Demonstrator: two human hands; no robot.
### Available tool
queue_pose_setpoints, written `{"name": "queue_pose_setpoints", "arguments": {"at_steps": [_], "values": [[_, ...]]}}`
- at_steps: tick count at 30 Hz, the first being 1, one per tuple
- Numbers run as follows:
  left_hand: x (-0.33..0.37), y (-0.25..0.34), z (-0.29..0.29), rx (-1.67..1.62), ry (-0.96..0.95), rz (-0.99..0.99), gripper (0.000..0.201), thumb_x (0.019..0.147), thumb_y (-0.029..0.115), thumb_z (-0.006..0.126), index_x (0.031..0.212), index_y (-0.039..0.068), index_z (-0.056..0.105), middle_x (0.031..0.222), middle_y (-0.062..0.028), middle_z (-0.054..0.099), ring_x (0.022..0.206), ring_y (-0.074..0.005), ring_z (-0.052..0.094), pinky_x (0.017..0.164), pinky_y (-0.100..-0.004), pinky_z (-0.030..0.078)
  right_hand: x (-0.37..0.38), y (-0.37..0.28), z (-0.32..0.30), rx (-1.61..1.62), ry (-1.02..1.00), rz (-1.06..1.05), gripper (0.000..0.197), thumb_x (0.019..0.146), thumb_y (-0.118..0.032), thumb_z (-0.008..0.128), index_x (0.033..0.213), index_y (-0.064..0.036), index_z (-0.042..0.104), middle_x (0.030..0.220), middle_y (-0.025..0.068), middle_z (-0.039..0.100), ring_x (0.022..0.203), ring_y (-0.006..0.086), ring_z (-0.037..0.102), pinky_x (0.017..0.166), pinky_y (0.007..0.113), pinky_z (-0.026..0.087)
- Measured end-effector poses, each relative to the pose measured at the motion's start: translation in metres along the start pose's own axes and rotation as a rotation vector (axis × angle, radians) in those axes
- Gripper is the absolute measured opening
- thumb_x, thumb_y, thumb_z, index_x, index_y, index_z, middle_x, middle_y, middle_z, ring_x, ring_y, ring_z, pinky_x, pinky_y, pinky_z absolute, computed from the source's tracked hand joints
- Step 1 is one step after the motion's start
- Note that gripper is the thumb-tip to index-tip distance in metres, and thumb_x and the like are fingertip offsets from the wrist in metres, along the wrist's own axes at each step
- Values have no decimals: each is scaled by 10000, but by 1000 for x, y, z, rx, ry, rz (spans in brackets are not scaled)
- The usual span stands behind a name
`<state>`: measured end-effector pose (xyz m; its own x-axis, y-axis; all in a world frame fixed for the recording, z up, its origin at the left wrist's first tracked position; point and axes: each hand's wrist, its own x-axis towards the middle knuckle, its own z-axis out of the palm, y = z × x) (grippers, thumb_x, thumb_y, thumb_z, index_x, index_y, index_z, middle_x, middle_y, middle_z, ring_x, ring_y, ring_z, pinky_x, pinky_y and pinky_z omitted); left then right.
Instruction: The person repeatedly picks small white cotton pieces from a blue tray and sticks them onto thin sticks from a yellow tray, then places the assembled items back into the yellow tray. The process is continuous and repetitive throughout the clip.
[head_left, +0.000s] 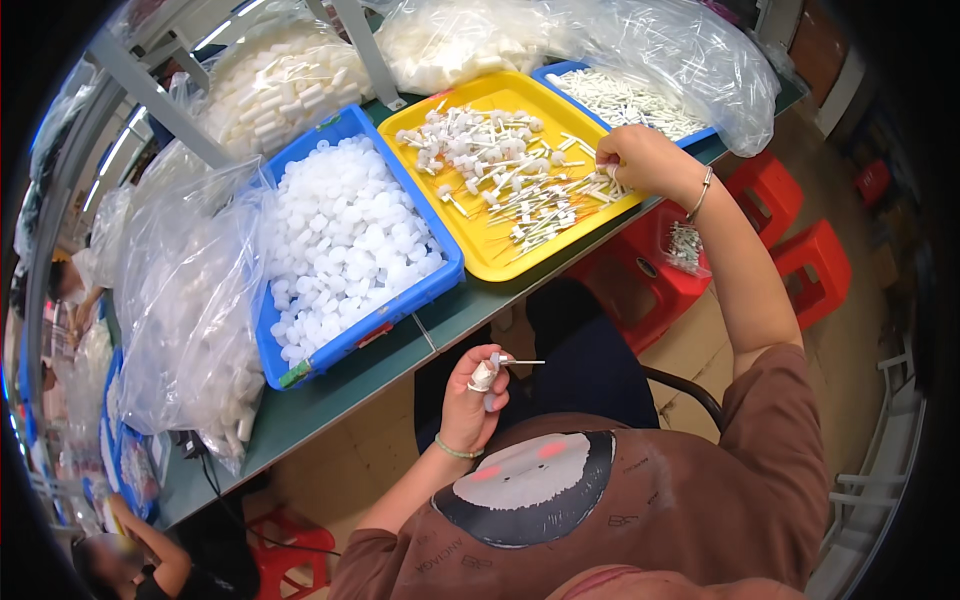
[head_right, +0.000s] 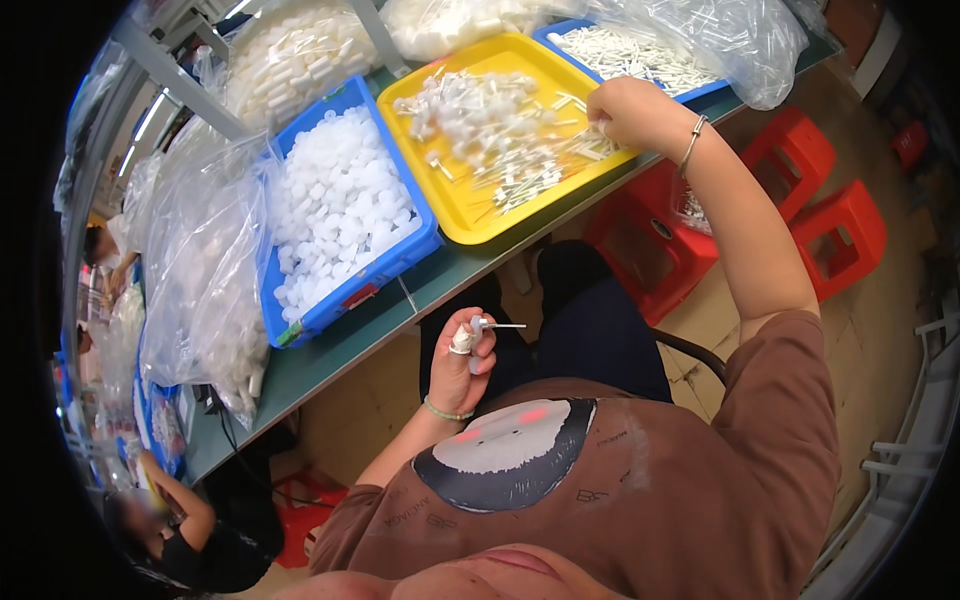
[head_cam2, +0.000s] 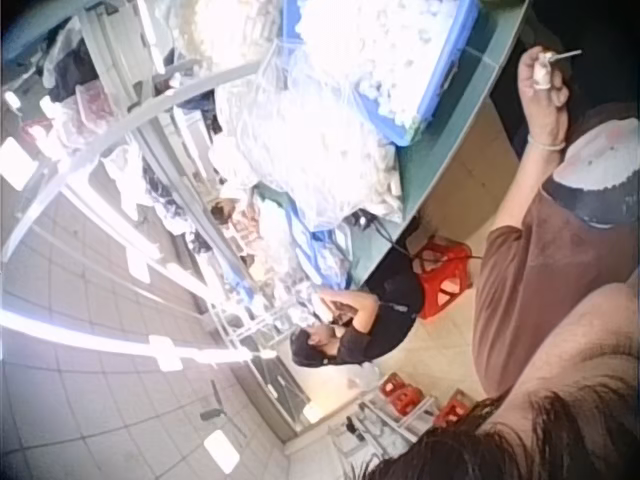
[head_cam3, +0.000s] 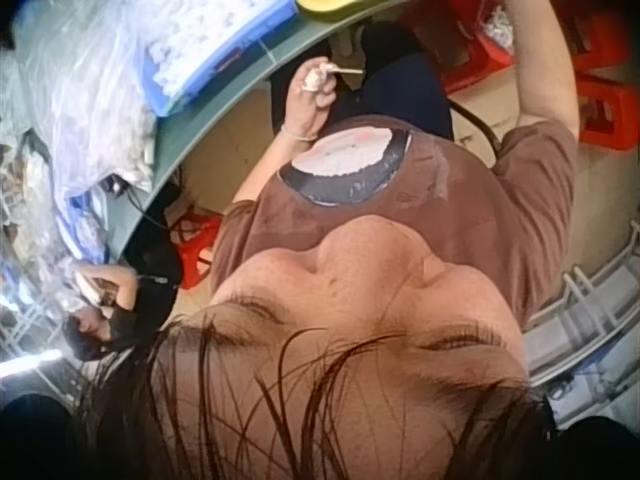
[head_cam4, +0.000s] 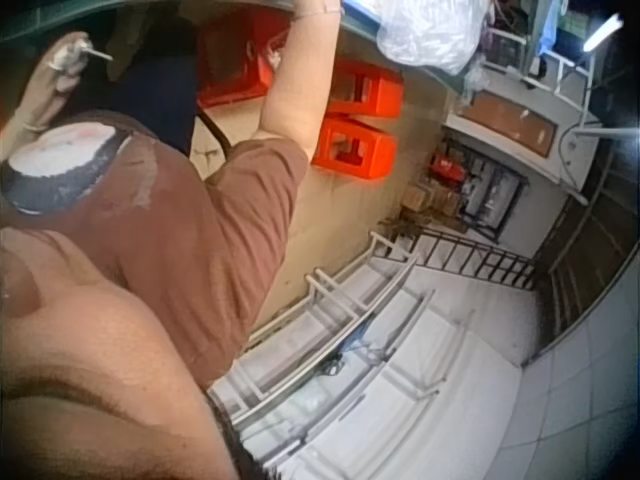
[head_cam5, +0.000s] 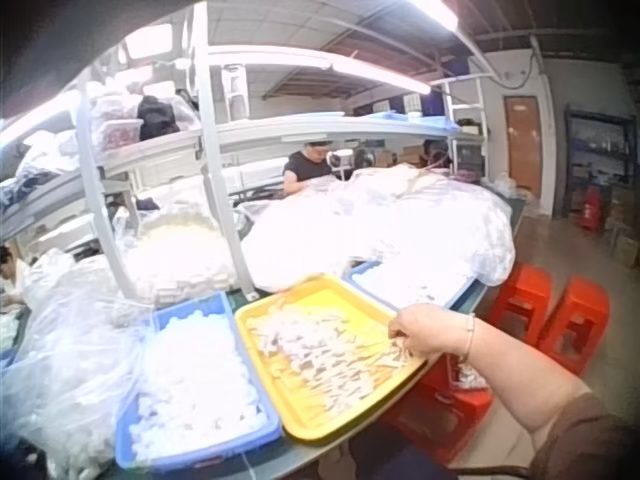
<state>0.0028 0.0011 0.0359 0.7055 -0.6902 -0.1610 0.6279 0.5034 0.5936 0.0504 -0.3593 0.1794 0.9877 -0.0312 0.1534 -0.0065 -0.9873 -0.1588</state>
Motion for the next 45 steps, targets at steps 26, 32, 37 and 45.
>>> {"name": "queue_pose_setpoints", "arguments": {"at_steps": [26, 32, 37, 45], "values": [[2, -3, -8, -71, 34, 65, 299, 904, 276, 622, 1137, 103, 551, 1014, -17, 563, 699, -68, 426, 512, -168, 360, -125, -154, 97, 760, 239, -152, 207, 731, 10, 671, 932, -38, 665, 848, 84, 594, 805, 240, 571, 695, 326, 469], [2, -4, -8, -44, 46, 93, 283, 901, 244, 631, 1126, 90, 556, 1004, -17, 577, 695, -66, 441, 507, -170, 368, -127, -155, 99, 925, 201, -98, 214, 731, 20, 655, 942, -13, 659, 830, 88, 591, 775, 208, 582, 657, 297, 483], [2, -3, -6, -11, 56, 118, 257, 897, 218, 639, 1104, 83, 568, 984, -20, 591, 684, -61, 453, 505, -174, 378, -129, -155, 100, 914, 186, -96, 206, 738, 21, 647, 942, -5, 657, 819, 88, 588, 768, 201, 582, 646, 290, 485], [2, -7, -7, 95, 16, 128, 238, 892, 149, 637, 1112, 79, 579, 1003, -28, 610, 676, -58, 464, 507, -169, 388, -122, -162, 102, 659, 319, -253, 178, 771, 17, 636, 945, -7, 662, 815, 89, 596, 738, 189, 579, 631, 279, 461]]}}
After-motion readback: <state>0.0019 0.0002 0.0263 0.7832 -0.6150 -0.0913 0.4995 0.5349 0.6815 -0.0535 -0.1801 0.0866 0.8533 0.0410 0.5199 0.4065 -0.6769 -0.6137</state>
